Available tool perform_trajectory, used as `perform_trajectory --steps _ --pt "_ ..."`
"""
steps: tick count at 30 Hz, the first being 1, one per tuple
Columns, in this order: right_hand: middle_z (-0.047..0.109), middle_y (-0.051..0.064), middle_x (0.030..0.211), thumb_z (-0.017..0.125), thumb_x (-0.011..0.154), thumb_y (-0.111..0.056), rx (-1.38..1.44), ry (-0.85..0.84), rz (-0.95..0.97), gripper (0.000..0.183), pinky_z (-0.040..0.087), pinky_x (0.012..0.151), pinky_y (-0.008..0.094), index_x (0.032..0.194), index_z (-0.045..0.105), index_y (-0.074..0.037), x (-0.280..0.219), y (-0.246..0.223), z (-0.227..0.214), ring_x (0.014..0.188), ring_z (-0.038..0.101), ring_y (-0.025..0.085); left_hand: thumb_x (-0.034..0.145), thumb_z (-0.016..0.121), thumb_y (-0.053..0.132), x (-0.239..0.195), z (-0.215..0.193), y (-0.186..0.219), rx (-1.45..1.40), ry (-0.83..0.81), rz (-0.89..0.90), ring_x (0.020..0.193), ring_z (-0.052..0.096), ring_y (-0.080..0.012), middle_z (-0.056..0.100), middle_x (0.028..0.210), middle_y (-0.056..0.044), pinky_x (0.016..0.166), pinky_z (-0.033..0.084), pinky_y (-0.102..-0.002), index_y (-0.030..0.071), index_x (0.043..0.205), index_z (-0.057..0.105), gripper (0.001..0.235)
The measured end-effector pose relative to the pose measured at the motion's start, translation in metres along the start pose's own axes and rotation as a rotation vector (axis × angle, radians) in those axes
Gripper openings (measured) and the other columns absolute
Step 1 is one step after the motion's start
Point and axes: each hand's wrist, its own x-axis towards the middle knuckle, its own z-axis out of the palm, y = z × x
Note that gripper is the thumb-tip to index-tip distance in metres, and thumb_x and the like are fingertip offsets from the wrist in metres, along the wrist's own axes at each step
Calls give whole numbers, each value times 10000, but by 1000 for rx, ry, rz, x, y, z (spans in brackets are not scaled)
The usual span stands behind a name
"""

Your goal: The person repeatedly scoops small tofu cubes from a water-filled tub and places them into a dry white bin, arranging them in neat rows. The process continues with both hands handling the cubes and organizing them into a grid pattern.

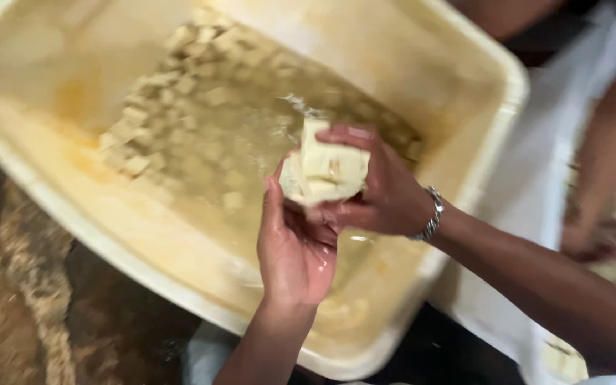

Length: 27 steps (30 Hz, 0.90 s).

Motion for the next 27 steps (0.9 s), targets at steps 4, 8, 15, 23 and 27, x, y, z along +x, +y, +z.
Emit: perform_trajectory --steps 4,8,15,23,27 --pt "604 93 1371 891 824 -206 -20 110 -16 693 556 1050 417 1383 499 -91 -88 -12 -55 1296 631 338 1124 467 313 -23 12 -78 52 40 -27 1002 649 -164 646 1248 -91 780 569 -316 54 1477 506 440" --pt "596 121 1381 868 893 -171 329 340 295 608 586 1013 352 1390 533 -67 -166 -17 -89 1220 661 218 1059 504 277 -48 25 -155 79 87 -124 1045 681 -189 660 1242 -106 836 599 -347 41 1431 515 440" --pt "638 110 1308 895 806 -281 -193 476 337 683 605 979 336 1348 520 -102 -273 -28 -149 1170 695 198 942 496 291 -73 13 -265 -33 88 -355 1025 714 -224 665 1214 -123 867 632 -375 71 1368 513 480" --pt "585 184 1357 921 764 -299 -375 353 261 840 567 996 484 1424 437 -112 -353 2 -182 1255 618 403 1067 397 382 -82 28 -345 67 48 -419 1114 649 -229 643 1273 -121 927 564 -376 27 1381 526 491" --pt "455 186 1486 886 916 -317 155 583 453 792 605 1107 468 1513 398 -137 -365 2 -204 1367 574 403 1078 347 382 -83 53 -367 177 36 -431 1148 633 -244 631 1291 -135 993 541 -402 -7 1367 513 512"
